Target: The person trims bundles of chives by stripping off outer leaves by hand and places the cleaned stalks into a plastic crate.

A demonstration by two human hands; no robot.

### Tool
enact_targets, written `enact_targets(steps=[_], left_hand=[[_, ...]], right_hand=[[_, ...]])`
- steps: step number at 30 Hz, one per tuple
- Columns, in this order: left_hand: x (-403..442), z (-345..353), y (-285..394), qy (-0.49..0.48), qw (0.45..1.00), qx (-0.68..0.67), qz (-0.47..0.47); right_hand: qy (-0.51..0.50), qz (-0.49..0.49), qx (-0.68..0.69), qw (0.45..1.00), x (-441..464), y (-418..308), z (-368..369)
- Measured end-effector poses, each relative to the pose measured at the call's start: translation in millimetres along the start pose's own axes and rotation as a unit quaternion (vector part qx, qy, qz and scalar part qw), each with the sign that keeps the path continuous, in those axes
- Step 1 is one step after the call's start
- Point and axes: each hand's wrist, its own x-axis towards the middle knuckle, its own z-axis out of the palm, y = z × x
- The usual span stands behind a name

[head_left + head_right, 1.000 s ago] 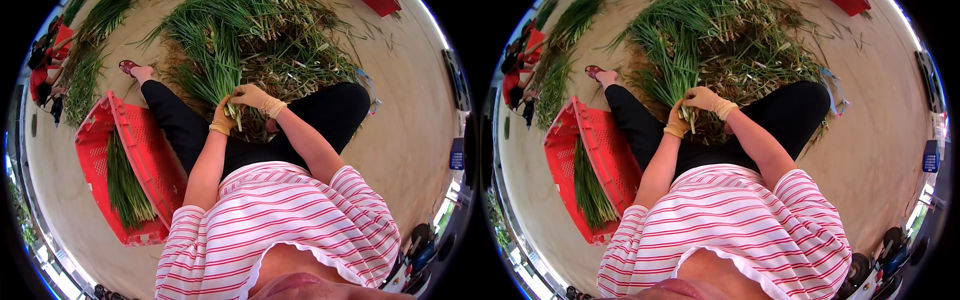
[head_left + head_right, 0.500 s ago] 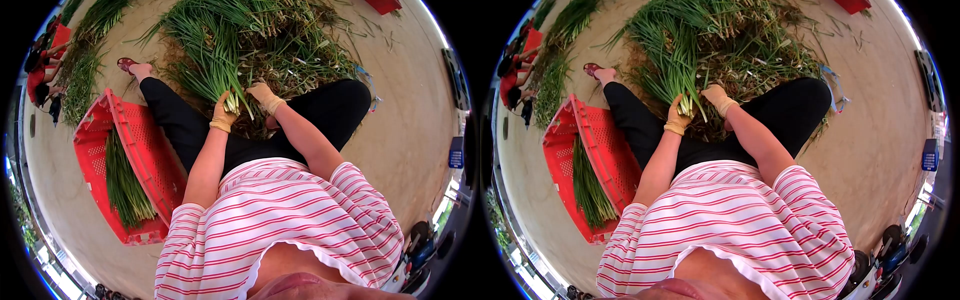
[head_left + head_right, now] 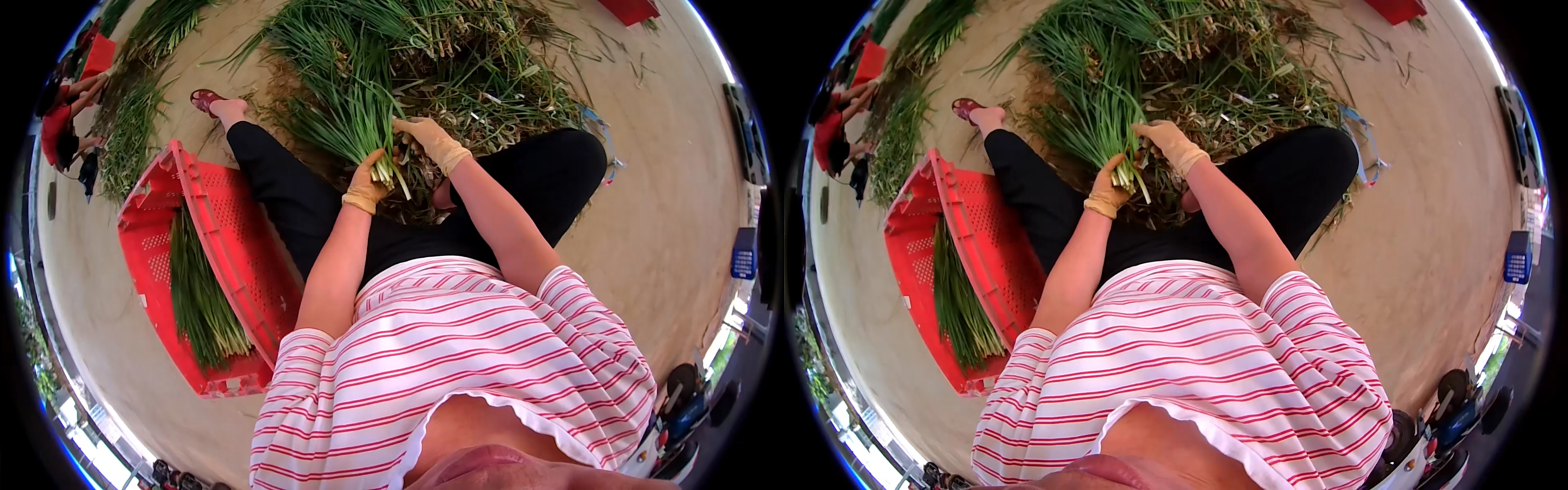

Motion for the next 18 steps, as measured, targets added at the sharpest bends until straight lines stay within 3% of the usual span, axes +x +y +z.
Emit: enact_targets(steps=[1,6,8,9,11,13,14,15,16,17,18], left_hand=[[-2,2,-2,0.033,0.999,0.008,-0.014],[-7,3,1,0.055,0.998,0.025,-0.007],[5,-16,9,0.002,0.999,0.030,0.011],[-12,17,1,-0.028,0.998,0.031,0.049],[5,-9,7,0.006,1.000,-0.010,0.026],[3,-2,7,0.074,0.990,-0.118,0.002],[1,-2,6,0.075,0.990,-0.118,0.002],[0,-5,7,0.040,0.993,-0.110,0.003],[1,-7,9,0.004,0.995,-0.099,0.002],[3,-9,11,-0.001,0.994,-0.111,-0.003],[3,-8,11,-0.002,0.994,-0.110,-0.005]], right_hand=[[-0.015,0.015,-0.055,0.998,-3,4,8],[-0.053,-0.079,-0.066,0.993,1,6,17],[-0.086,-0.118,-0.077,0.986,-8,-4,14],[-0.154,-0.134,-0.075,0.976,-19,-10,13],[-0.255,-0.155,-0.049,0.953,-42,-34,5],[-0.165,-0.234,0.192,0.939,-37,-40,-13],[-0.110,-0.274,0.337,0.894,-34,-45,-20],[-0.110,-0.274,0.338,0.893,-32,-41,-26],[-0.049,-0.236,0.105,0.965,-31,-36,-29],[0.018,-0.181,-0.137,0.974,-27,-32,-33],[-0.009,-0.201,-0.461,0.864,-41,-34,-27]])
